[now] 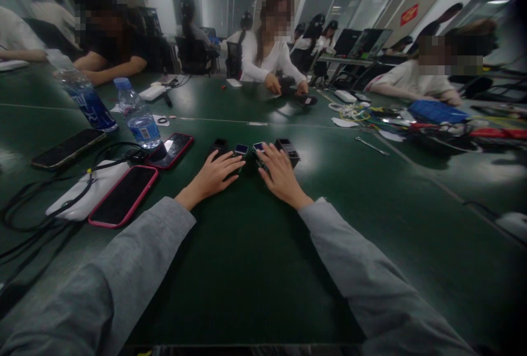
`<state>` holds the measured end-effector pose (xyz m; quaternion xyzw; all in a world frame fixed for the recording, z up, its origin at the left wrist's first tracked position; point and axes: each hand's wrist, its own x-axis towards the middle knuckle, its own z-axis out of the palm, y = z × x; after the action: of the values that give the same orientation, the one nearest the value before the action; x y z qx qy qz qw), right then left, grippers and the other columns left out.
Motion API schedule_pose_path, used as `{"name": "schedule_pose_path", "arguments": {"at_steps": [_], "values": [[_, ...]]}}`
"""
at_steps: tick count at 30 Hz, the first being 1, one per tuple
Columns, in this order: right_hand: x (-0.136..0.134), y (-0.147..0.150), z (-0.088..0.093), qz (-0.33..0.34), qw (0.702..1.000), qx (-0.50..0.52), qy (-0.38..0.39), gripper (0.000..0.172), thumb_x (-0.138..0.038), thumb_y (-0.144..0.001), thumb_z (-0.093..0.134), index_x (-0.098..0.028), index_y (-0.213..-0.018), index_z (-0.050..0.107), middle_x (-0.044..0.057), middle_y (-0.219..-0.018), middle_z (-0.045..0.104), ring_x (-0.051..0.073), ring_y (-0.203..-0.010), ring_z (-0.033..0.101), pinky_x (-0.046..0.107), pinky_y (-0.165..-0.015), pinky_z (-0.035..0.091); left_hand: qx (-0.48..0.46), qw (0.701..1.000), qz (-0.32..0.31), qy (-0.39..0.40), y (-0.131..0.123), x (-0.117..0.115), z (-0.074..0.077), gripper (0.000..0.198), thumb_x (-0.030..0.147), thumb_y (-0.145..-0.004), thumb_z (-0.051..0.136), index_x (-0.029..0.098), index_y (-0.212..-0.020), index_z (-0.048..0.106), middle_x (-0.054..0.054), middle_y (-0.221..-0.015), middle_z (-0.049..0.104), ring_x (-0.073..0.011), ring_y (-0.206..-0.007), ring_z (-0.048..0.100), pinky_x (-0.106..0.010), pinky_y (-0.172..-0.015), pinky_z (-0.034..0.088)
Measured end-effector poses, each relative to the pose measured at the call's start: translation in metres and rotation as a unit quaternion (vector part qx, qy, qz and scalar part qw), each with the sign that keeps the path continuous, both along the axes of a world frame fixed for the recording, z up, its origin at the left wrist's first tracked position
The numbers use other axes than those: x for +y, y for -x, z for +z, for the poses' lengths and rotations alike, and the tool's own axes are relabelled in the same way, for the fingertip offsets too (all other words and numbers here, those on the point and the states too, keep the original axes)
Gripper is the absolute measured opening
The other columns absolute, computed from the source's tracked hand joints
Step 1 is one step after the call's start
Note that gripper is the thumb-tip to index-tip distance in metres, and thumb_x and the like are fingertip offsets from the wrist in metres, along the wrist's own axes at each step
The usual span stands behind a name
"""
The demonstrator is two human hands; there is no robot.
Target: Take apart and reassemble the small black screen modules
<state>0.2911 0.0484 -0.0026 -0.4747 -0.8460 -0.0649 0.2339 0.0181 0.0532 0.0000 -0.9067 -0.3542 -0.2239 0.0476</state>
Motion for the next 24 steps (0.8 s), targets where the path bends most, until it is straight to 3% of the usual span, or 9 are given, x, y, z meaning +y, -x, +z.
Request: {"name": "schedule_pose_path", "arguments": {"at_steps": [2,7,13,19,24], "values": [[0.004,0.007,-0.006,0.028,0.999,-0.011,0.022,0.057,-0.022,-0.104,0.033,-0.023,-0.161,0.039,0.006,-0.167,0.033,0.024,-0.157,0.025,0.055,-0.127,0.029,-0.004,1.000,0.029,0.004,-0.009,0.004,-0.004,0.047,0.024,-0.103,0.051,0.033,-0.149,0.053,-0.007,-0.150,0.060,-0.0277,-0.143,0.052,-0.062,-0.122,0.030],[0.011,0.004,-0.015,-0.024,1.000,0.011,0.006,0.058,-0.010,-0.101,0.027,-0.016,-0.156,0.046,0.008,-0.166,0.036,0.025,-0.154,0.032,0.052,-0.124,0.035,-0.033,0.993,0.116,0.002,-0.034,0.007,-0.005,0.044,0.025,-0.102,0.055,0.033,-0.146,0.057,-0.008,-0.141,0.067,-0.0305,-0.135,0.057,-0.064,-0.118,0.032],[0.008,-0.001,-0.013,-0.059,0.997,0.045,-0.011,0.054,-0.027,-0.105,0.037,-0.018,-0.158,0.040,0.012,-0.167,0.031,0.029,-0.155,0.028,0.056,-0.124,0.034,-0.051,0.991,0.121,-0.013,-0.026,0.003,-0.002,0.052,0.036,-0.101,0.059,0.032,-0.152,0.050,-0.011,-0.151,0.058,-0.0347,-0.147,0.044,-0.066,-0.122,0.026],[0.010,-0.008,-0.019,-0.138,0.985,0.102,-0.031,0.061,-0.036,-0.100,0.047,-0.007,-0.154,0.040,0.024,-0.160,0.037,0.037,-0.153,0.030,0.064,-0.123,0.030,-0.100,0.985,0.141,-0.013,-0.004,0.016,-0.008,0.066,0.054,-0.097,0.062,0.025,-0.153,0.045,-0.014,-0.157,0.050,-0.0362,-0.152,0.035,-0.064,-0.122,0.029],[0.012,-0.005,-0.019,-0.082,0.996,0.041,-0.005,0.054,-0.025,-0.103,0.035,-0.009,-0.154,0.044,0.018,-0.160,0.043,0.029,-0.153,0.033,0.057,-0.129,0.023,-0.066,0.992,0.103,0.011,-0.005,0.018,-0.011,0.054,0.050,-0.098,0.063,0.025,-0.145,0.054,-0.012,-0.156,0.052,-0.0341,-0.151,0.039,-0.063,-0.123,0.030]]}}
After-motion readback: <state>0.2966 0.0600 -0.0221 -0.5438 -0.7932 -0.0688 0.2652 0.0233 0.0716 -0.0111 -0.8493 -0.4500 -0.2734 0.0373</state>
